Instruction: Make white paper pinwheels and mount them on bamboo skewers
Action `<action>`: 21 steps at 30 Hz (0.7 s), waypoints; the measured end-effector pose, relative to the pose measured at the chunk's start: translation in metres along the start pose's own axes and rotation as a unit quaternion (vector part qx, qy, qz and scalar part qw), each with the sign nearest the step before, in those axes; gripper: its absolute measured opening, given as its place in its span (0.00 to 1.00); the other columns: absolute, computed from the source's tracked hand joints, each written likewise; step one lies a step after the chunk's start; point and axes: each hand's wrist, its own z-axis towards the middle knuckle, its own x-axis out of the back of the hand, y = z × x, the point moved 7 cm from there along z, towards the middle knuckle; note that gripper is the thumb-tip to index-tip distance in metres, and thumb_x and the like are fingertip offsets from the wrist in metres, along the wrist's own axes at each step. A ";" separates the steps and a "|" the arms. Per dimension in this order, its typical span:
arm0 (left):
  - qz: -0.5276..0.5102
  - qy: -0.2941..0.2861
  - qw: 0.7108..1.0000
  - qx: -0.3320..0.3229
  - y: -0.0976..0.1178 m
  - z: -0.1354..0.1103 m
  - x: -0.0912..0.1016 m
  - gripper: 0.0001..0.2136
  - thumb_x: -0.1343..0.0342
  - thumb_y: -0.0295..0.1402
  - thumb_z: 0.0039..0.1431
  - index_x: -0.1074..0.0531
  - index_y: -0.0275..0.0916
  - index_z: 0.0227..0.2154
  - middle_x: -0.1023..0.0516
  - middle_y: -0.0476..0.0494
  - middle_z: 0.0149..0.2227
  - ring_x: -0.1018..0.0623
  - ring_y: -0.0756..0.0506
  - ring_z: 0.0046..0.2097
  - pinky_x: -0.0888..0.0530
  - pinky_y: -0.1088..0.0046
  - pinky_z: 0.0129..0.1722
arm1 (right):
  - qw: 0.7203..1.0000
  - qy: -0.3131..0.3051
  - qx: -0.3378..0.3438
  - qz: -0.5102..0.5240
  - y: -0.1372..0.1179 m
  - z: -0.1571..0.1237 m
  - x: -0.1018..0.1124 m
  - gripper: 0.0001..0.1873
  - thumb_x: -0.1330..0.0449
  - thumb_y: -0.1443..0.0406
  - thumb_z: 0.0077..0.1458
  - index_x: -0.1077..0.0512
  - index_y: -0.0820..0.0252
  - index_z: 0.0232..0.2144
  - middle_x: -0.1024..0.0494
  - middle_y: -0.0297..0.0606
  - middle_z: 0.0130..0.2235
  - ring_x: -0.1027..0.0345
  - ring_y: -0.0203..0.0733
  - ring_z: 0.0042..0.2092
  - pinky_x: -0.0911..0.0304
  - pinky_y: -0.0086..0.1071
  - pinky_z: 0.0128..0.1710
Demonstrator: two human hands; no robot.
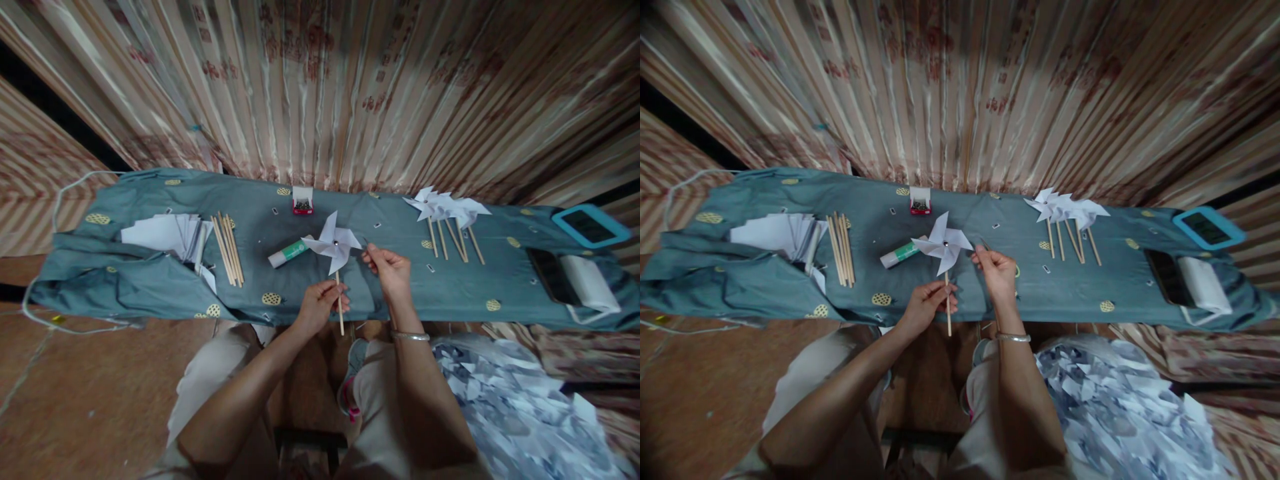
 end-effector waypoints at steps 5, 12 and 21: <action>0.000 -0.021 1.000 0.008 -0.003 -0.002 -0.002 0.18 0.32 0.45 0.42 0.26 0.34 0.28 0.24 0.48 0.20 0.25 0.51 0.21 0.27 0.76 0.25 | 0.998 0.051 0.039 0.011 0.001 0.014 0.010 0.18 0.33 0.49 0.41 0.25 0.59 0.25 0.25 0.32 0.25 0.37 0.37 0.30 0.42 0.32 0.33; -0.009 -0.022 1.000 0.010 -0.003 -0.002 -0.002 0.21 0.31 0.48 0.37 0.26 0.34 0.26 0.24 0.48 0.19 0.25 0.51 0.21 0.27 0.76 0.25 | 0.999 -0.009 -0.015 0.048 0.008 0.016 -0.009 0.15 0.31 0.53 0.36 0.24 0.58 0.21 0.25 0.31 0.24 0.39 0.35 0.29 0.43 0.31 0.32; -0.003 -0.004 1.000 -0.006 -0.001 -0.001 0.002 0.19 0.33 0.46 0.42 0.26 0.33 0.28 0.25 0.48 0.20 0.25 0.51 0.21 0.26 0.74 0.26 | 0.997 -0.010 -0.040 0.070 0.009 0.011 -0.013 0.16 0.29 0.54 0.32 0.24 0.58 0.19 0.28 0.29 0.20 0.42 0.32 0.25 0.46 0.29 0.27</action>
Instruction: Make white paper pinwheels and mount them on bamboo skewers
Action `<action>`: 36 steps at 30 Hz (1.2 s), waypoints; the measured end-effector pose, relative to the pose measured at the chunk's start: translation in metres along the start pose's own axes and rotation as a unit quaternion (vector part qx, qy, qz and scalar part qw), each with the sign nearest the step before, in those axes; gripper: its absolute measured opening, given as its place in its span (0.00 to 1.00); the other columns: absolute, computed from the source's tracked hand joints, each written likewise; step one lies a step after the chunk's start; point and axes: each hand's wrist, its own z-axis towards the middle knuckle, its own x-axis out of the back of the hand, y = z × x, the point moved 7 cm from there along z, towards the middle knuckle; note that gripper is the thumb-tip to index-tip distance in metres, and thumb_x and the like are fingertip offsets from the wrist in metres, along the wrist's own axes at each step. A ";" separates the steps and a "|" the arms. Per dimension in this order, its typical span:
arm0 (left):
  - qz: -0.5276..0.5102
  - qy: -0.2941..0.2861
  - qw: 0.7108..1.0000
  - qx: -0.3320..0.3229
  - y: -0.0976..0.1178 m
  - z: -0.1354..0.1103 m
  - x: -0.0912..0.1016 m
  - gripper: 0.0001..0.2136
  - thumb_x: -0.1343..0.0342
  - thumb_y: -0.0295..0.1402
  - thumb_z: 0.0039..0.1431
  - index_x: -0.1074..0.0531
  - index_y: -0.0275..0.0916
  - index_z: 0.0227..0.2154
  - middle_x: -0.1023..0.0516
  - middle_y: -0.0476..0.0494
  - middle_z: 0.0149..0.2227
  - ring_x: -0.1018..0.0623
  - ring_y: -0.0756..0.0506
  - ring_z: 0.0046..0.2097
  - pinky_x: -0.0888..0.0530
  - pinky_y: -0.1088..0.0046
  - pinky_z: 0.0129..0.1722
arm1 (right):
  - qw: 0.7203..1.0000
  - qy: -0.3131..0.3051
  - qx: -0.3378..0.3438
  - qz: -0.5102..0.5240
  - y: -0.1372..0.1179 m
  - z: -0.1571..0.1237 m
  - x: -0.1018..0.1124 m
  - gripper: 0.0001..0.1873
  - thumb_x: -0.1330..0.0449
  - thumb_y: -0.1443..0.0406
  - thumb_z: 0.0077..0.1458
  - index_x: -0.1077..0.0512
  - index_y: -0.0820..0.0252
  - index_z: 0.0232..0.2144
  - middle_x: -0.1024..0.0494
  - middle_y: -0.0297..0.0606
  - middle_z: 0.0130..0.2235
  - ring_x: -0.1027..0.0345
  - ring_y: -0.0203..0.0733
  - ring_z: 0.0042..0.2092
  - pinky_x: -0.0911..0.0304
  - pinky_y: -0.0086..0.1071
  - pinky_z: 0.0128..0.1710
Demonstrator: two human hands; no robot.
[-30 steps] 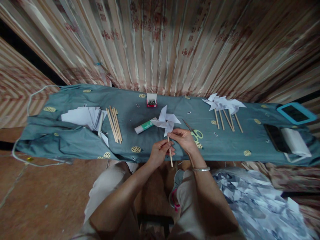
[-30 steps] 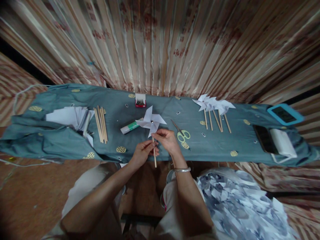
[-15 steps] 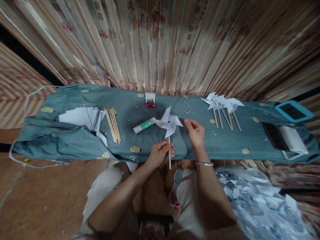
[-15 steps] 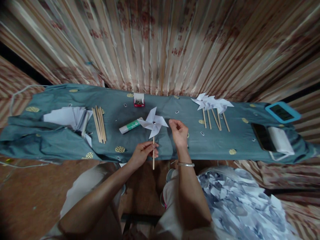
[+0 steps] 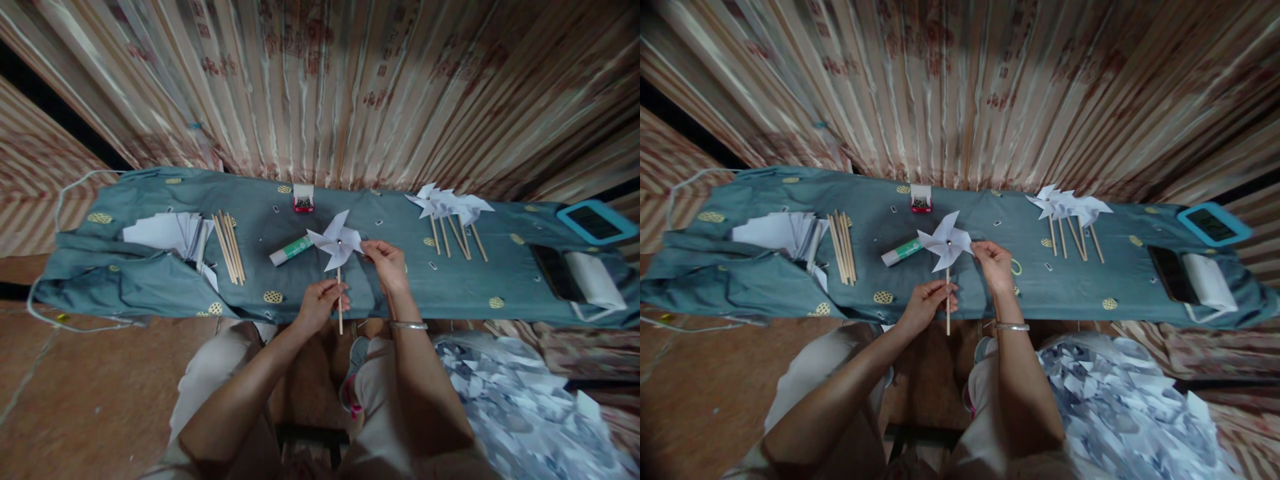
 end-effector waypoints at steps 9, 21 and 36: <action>0.001 0.012 1.000 -0.027 0.005 0.000 0.000 0.17 0.34 0.43 0.44 0.26 0.33 0.28 0.24 0.49 0.21 0.25 0.51 0.21 0.27 0.77 0.24 | 0.997 -0.054 -0.045 0.026 0.003 -0.014 -0.008 0.13 0.28 0.57 0.33 0.25 0.58 0.18 0.29 0.27 0.19 0.42 0.30 0.24 0.46 0.28 0.27; 0.012 0.012 0.999 -0.032 0.002 0.002 0.001 0.16 0.35 0.43 0.47 0.26 0.34 0.29 0.24 0.49 0.21 0.25 0.51 0.21 0.26 0.76 0.25 | 0.993 -0.091 -0.078 0.021 0.009 -0.028 -0.019 0.16 0.26 0.56 0.28 0.25 0.58 0.17 0.27 0.29 0.20 0.38 0.32 0.25 0.43 0.29 0.29; 0.001 0.010 0.999 -0.033 0.003 0.001 0.002 0.17 0.34 0.44 0.44 0.26 0.34 0.29 0.24 0.50 0.21 0.24 0.51 0.21 0.26 0.76 0.25 | 0.988 -0.145 -0.050 -0.002 0.009 -0.037 -0.032 0.18 0.28 0.52 0.33 0.28 0.57 0.16 0.30 0.28 0.19 0.42 0.31 0.24 0.45 0.28 0.25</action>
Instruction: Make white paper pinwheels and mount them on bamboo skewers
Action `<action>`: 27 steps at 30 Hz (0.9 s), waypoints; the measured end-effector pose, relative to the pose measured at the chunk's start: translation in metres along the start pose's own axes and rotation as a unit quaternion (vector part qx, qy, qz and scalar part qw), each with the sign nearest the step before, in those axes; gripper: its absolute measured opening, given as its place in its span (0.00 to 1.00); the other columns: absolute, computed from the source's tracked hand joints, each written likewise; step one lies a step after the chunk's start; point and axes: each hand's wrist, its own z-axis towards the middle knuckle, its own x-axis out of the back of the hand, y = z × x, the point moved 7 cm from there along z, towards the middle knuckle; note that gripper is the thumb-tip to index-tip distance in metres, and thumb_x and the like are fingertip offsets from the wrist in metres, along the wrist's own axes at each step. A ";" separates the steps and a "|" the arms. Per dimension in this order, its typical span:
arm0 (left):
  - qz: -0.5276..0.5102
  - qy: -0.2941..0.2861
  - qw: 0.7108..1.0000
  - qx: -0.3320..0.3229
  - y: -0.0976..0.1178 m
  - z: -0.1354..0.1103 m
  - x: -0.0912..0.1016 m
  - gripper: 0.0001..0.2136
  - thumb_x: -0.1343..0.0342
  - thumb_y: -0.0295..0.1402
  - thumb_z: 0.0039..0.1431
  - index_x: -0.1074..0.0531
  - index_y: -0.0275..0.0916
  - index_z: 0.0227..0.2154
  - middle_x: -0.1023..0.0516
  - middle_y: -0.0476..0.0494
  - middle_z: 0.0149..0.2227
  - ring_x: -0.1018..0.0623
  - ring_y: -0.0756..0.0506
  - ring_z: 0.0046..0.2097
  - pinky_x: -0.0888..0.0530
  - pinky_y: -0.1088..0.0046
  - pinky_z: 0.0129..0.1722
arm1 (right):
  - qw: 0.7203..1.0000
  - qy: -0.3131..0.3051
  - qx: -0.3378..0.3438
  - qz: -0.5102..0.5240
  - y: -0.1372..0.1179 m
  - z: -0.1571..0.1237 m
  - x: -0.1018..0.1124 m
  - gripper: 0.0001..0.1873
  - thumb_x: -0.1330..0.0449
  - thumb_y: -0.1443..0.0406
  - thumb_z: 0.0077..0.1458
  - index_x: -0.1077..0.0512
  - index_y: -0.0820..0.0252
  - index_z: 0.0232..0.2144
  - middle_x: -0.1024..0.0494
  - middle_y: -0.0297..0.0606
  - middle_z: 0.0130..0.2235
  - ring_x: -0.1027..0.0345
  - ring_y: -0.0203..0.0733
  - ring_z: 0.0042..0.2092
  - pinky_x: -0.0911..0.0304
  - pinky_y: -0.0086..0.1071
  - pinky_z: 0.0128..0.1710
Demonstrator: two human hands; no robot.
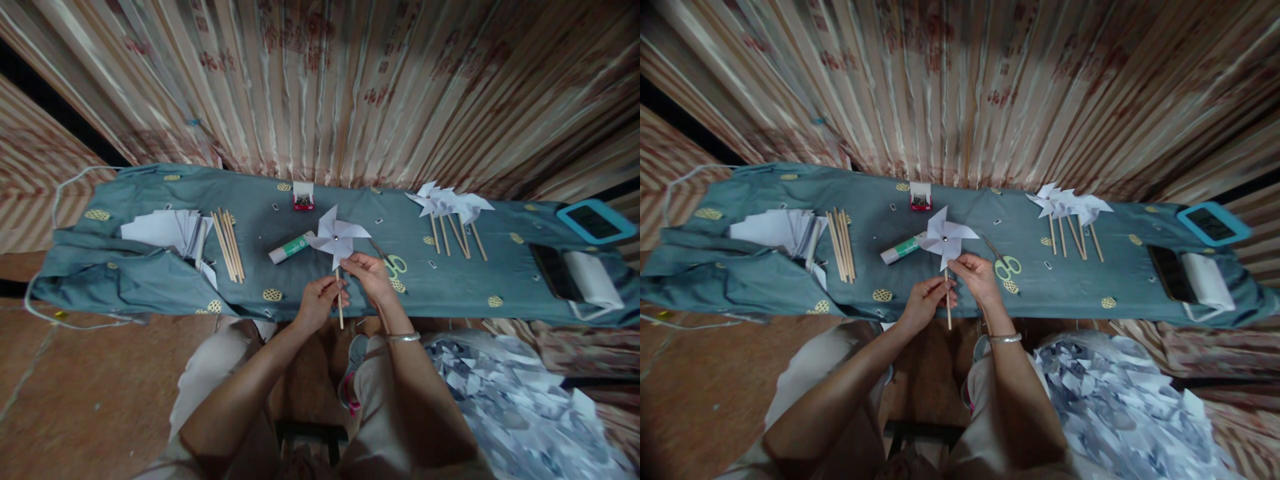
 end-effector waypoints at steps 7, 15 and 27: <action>0.006 0.004 1.000 0.005 0.002 -0.001 0.000 0.16 0.34 0.43 0.46 0.27 0.34 0.29 0.24 0.50 0.21 0.24 0.51 0.21 0.26 0.76 0.25 | 0.999 -0.005 -0.001 -0.045 -0.001 -0.001 0.004 0.19 0.30 0.48 0.35 0.25 0.57 0.17 0.26 0.32 0.21 0.38 0.33 0.25 0.42 0.30 0.27; 0.008 -0.002 1.000 0.013 0.000 -0.002 -0.002 0.16 0.34 0.43 0.47 0.26 0.33 0.29 0.24 0.48 0.21 0.25 0.51 0.22 0.26 0.75 0.26 | 0.987 0.151 0.048 0.006 -0.011 0.006 0.047 0.22 0.32 0.46 0.38 0.26 0.59 0.16 0.22 0.37 0.24 0.36 0.34 0.25 0.42 0.30 0.27; 0.002 -0.027 0.999 0.027 -0.006 -0.002 -0.005 0.20 0.33 0.46 0.42 0.26 0.33 0.29 0.24 0.48 0.21 0.25 0.51 0.22 0.26 0.76 0.26 | 0.971 0.215 0.104 0.023 -0.018 0.018 0.057 0.18 0.30 0.51 0.35 0.24 0.59 0.22 0.25 0.30 0.25 0.36 0.35 0.29 0.41 0.31 0.34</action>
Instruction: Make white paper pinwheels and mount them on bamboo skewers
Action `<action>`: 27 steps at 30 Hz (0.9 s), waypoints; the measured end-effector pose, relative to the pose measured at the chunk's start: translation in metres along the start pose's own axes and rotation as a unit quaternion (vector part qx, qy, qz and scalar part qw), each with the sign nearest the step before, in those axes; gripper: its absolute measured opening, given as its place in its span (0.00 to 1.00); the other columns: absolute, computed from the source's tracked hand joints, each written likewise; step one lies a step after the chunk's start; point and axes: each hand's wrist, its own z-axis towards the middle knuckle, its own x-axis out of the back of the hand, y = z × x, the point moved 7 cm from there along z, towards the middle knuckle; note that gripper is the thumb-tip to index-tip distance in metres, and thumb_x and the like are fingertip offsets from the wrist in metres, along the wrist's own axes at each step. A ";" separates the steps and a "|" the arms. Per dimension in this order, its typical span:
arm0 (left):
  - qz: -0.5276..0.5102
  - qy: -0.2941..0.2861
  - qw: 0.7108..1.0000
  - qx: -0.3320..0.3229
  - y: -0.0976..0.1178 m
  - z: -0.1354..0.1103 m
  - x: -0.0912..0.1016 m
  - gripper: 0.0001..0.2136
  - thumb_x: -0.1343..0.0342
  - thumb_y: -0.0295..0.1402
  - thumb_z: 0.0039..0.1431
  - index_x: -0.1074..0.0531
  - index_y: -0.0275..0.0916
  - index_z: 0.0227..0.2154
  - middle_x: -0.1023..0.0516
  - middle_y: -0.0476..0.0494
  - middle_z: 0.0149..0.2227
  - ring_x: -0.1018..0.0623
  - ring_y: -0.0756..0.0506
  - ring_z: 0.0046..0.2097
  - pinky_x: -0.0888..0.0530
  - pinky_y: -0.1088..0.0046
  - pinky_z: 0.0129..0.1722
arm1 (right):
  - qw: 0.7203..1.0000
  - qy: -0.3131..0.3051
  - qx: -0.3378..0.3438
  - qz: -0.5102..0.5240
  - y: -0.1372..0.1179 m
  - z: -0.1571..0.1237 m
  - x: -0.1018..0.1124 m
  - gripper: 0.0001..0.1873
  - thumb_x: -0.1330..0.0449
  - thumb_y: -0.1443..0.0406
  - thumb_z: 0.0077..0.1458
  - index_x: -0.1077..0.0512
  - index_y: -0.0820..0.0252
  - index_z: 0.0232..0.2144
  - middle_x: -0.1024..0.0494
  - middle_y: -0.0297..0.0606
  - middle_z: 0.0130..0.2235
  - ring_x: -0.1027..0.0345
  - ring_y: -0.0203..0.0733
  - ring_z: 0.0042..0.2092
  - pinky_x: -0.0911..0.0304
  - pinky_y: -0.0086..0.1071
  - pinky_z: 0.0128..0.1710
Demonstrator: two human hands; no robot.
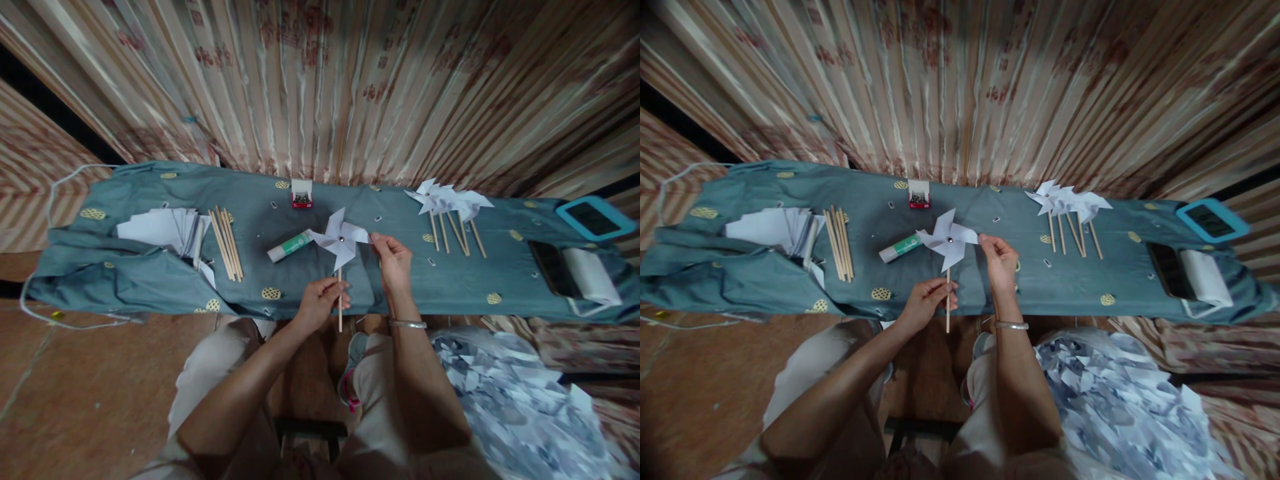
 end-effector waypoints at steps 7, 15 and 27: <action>-0.003 0.006 1.000 0.000 0.002 -0.001 0.001 0.19 0.32 0.46 0.41 0.25 0.34 0.28 0.24 0.48 0.20 0.25 0.51 0.22 0.26 0.76 0.26 | 1.000 -0.020 -0.007 -0.017 0.004 0.001 -0.004 0.18 0.30 0.51 0.35 0.26 0.59 0.20 0.29 0.29 0.21 0.40 0.34 0.27 0.44 0.30 0.30; -0.002 0.017 1.000 -0.006 0.003 0.000 0.003 0.18 0.33 0.45 0.43 0.26 0.34 0.27 0.24 0.49 0.20 0.25 0.51 0.22 0.26 0.75 0.26 | 0.999 -0.038 -0.004 -0.032 0.004 -0.005 -0.007 0.19 0.30 0.50 0.36 0.26 0.58 0.20 0.30 0.30 0.21 0.41 0.34 0.25 0.43 0.30 0.28; 0.001 0.037 0.999 -0.014 0.007 0.000 0.005 0.17 0.34 0.44 0.45 0.26 0.34 0.28 0.24 0.50 0.21 0.24 0.51 0.21 0.25 0.76 0.25 | 0.996 -0.067 -0.030 -0.044 0.001 -0.021 -0.015 0.14 0.32 0.54 0.35 0.26 0.57 0.17 0.29 0.30 0.20 0.42 0.34 0.25 0.45 0.30 0.29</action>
